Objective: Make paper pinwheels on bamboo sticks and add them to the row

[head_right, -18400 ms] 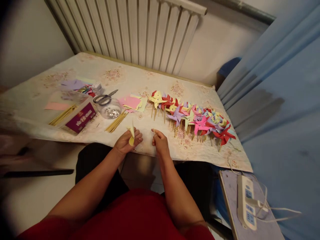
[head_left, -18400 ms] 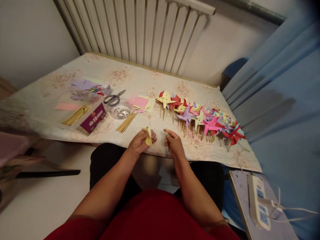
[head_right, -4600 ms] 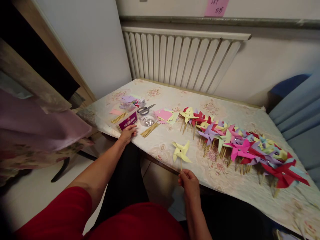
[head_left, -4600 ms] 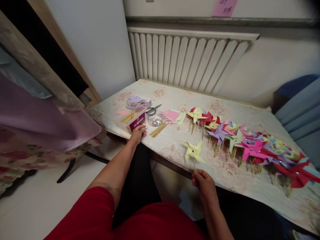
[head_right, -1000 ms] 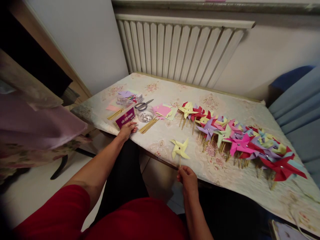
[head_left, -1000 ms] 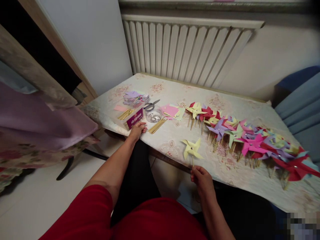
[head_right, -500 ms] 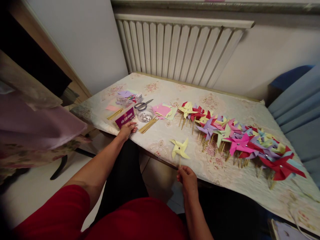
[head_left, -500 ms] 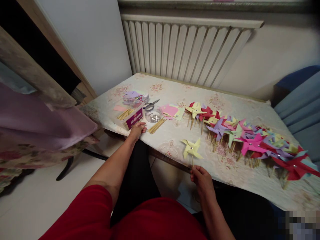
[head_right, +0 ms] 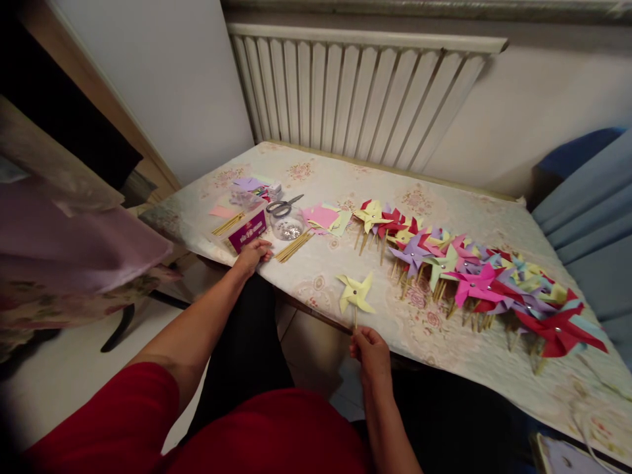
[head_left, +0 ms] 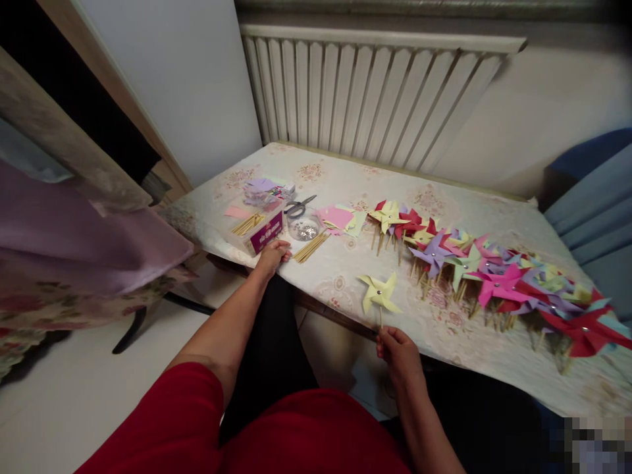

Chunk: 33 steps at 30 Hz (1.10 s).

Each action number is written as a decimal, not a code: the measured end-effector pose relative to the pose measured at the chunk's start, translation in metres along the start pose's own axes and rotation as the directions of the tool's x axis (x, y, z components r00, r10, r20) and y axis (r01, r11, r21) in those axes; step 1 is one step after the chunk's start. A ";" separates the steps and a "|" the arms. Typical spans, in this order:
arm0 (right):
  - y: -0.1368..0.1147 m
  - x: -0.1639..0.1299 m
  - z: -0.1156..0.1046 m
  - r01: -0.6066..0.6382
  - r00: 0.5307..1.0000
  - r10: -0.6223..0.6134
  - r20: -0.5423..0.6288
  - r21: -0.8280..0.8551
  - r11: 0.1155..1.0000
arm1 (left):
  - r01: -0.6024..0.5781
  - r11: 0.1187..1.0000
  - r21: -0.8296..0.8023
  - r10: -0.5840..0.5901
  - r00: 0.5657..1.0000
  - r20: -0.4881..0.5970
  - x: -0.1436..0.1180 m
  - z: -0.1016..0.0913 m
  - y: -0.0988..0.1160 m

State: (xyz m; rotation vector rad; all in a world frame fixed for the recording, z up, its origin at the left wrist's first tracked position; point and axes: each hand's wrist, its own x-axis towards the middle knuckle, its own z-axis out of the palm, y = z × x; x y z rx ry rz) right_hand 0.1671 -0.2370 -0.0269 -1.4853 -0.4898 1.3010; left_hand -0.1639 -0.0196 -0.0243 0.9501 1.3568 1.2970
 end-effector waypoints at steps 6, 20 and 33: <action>0.000 0.000 0.001 0.002 1.000 -0.002 -0.005 -0.002 1.000 | 0.002 1.000 0.019 -0.002 1.000 -0.014 -0.002 0.000 0.003; -0.002 -0.001 0.003 -0.001 1.000 0.001 0.002 -0.004 1.000 | 0.033 0.999 0.020 -0.033 0.999 -0.010 -0.006 -0.001 0.008; 0.000 0.000 0.002 0.004 1.000 -0.004 0.010 -0.031 1.000 | 0.106 0.987 -0.118 -0.113 0.992 -0.056 -0.005 0.001 0.010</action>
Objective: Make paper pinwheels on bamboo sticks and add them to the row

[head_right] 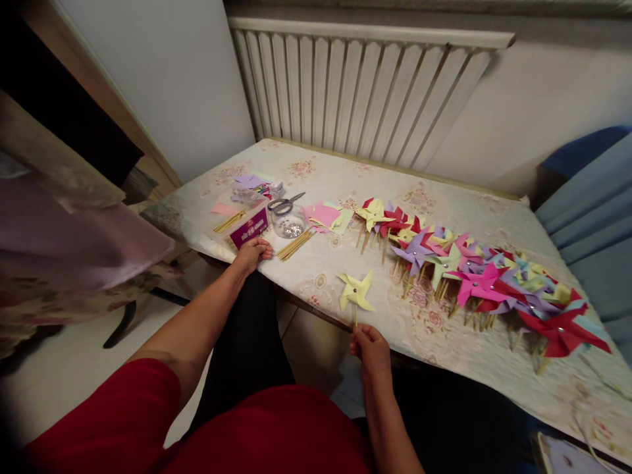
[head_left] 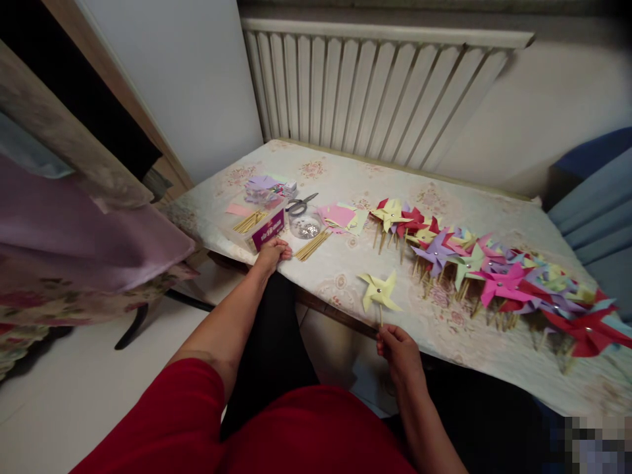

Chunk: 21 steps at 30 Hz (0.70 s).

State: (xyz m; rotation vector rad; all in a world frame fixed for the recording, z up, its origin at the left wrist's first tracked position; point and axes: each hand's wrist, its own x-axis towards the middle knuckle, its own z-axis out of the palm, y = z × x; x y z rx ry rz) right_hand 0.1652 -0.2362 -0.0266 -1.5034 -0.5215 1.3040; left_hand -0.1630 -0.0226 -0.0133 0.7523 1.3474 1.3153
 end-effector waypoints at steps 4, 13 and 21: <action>0.001 0.001 0.000 -0.002 1.000 0.002 -0.013 0.005 1.000 | 0.026 0.998 -0.064 -0.026 1.000 -0.002 0.002 -0.001 -0.001; -0.003 -0.002 0.000 -0.007 1.000 0.006 -0.003 -0.007 1.000 | 0.053 0.990 -0.132 -0.051 0.999 0.015 0.004 -0.004 -0.003; -0.002 -0.002 -0.001 -0.003 1.000 0.003 -0.005 -0.010 1.000 | 0.044 0.994 -0.098 -0.041 0.999 0.026 0.003 -0.004 -0.002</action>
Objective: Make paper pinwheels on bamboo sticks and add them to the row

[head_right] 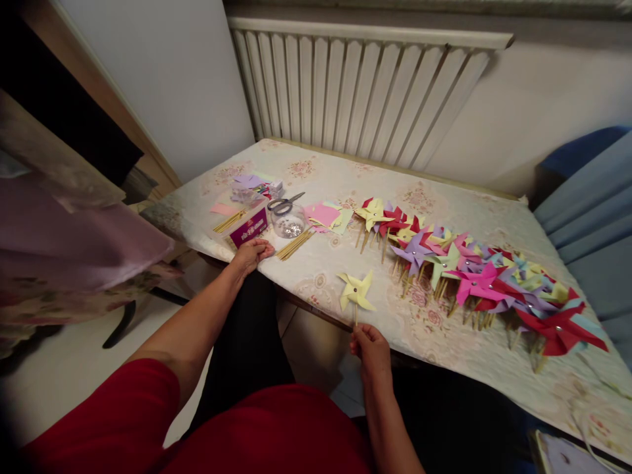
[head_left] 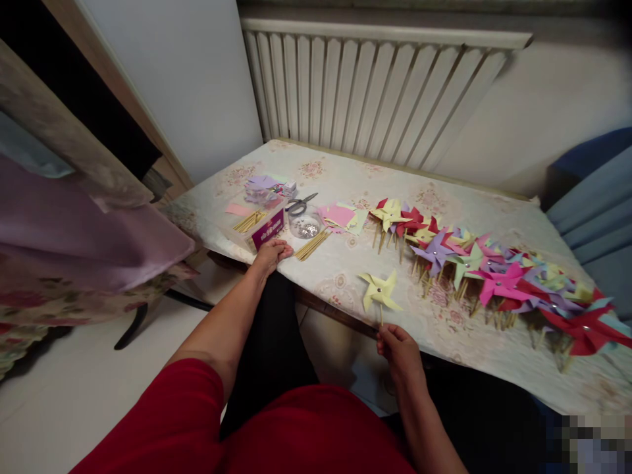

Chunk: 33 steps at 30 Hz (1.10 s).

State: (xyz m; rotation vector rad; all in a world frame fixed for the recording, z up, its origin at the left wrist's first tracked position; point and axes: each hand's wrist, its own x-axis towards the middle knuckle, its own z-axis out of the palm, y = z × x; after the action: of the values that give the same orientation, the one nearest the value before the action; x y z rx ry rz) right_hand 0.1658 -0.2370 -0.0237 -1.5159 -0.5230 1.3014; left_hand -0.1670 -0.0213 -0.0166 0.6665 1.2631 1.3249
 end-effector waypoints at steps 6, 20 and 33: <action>0.000 0.000 0.001 0.010 1.000 -0.010 0.007 0.005 1.000 | -0.018 0.995 0.095 0.015 0.999 0.033 -0.004 0.001 0.001; -0.004 -0.001 0.002 0.026 1.000 -0.025 -0.011 0.028 0.999 | -0.095 0.961 0.260 0.092 0.995 0.025 -0.020 0.005 0.004; -0.007 0.000 0.010 0.047 0.998 -0.049 0.029 0.070 0.996 | 0.017 0.544 0.839 0.443 0.843 -0.305 -0.116 -0.102 -0.009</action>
State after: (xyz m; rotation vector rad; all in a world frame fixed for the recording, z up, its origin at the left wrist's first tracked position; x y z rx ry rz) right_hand 0.1592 -0.2302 -0.0163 -1.4203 -0.5252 1.2942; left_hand -0.2342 -0.1607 -0.0192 1.2272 2.3594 1.0666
